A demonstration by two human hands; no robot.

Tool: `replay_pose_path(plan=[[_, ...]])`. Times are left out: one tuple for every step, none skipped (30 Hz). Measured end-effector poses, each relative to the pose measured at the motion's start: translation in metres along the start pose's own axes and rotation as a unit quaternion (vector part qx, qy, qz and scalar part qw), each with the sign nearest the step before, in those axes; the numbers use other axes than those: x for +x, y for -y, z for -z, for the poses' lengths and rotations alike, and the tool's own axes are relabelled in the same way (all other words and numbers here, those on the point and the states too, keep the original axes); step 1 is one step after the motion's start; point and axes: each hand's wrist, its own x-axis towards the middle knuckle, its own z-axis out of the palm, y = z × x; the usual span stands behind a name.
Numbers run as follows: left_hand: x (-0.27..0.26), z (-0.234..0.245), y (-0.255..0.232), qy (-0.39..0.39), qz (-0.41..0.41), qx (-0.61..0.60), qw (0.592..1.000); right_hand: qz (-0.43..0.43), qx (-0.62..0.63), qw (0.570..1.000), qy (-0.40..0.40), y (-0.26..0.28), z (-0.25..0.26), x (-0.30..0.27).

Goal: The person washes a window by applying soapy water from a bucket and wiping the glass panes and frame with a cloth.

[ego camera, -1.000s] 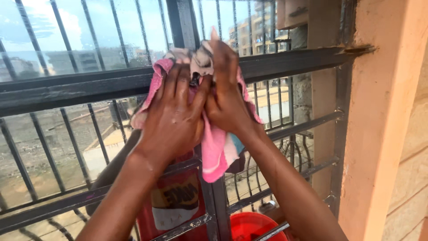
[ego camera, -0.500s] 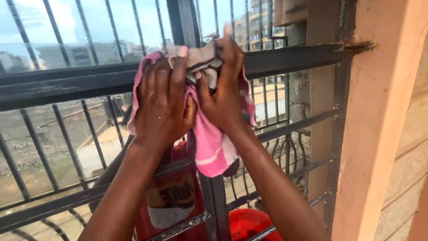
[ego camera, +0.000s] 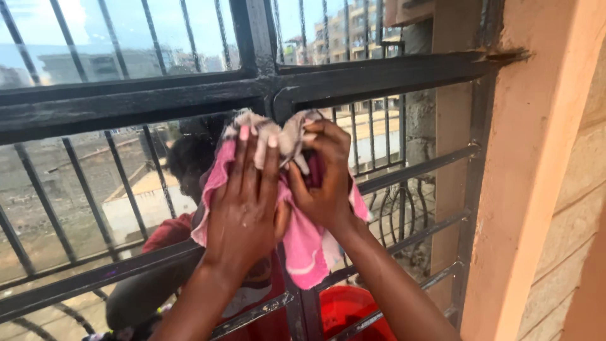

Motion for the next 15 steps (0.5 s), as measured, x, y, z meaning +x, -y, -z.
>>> replay_pose_path(plan=[[-0.005, 0.006, -0.002, 0.002, 0.002, -0.001, 1.000, 0.012, -0.073, 0.997, 0.028, 0.004, 0.004, -0.006], [-0.009, 0.011, -0.003, 0.051, 0.014, -0.016, 0.998, 0.010, -0.072, 0.997, 0.030, 0.007, 0.003, -0.009], [-0.013, 0.014, -0.003, 0.100, 0.026, -0.031, 0.994, 0.002, -0.076, 0.996, 0.048, 0.009, 0.002, -0.012], [-0.018, 0.016, -0.005, 0.104, 0.029, -0.033, 0.994, -0.009, -0.080, 0.994, 0.068, 0.014, 0.002, -0.016], [-0.024, 0.015, -0.006, 0.109, 0.039, -0.040, 0.992, -0.014, -0.080, 0.994, 0.071, 0.019, 0.000, -0.022], [-0.031, 0.014, -0.008, 0.114, 0.050, -0.046, 0.991, -0.027, -0.093, 0.991, 0.089, 0.024, -0.004, -0.030], [-0.040, 0.012, -0.014, 0.118, 0.052, -0.049, 0.990, -0.040, -0.106, 0.988, 0.107, 0.030, -0.006, -0.038], [-0.049, 0.007, -0.023, 0.111, 0.063, -0.029, 0.991, -0.042, -0.105, 0.988, 0.109, 0.034, -0.004, -0.045], [-0.059, 0.004, -0.032, 0.104, 0.073, -0.010, 0.992, -0.051, -0.099, 0.987, 0.113, 0.039, -0.002, -0.054], [-0.070, 0.002, -0.039, 0.104, 0.076, -0.011, 0.992, -0.058, -0.093, 0.987, 0.119, 0.043, 0.000, -0.063], [-0.080, 0.000, -0.046, 0.142, 0.089, -0.022, 0.986, -0.058, -0.092, 0.987, 0.122, 0.046, 0.004, -0.071], [-0.089, -0.002, -0.051, 0.181, 0.097, -0.032, 0.978, -0.059, -0.096, 0.985, 0.127, 0.050, 0.010, -0.080], [-0.097, -0.004, -0.056, 0.183, 0.096, -0.033, 0.978, -0.059, -0.100, 0.984, 0.132, 0.051, 0.016, -0.086], [-0.103, -0.007, -0.062, 0.156, 0.079, -0.029, 0.984, -0.062, -0.101, 0.984, 0.135, 0.052, 0.022, -0.091], [-0.108, -0.009, -0.066, 0.128, 0.063, -0.025, 0.989, -0.067, -0.097, 0.984, 0.135, 0.053, 0.028, -0.095]])
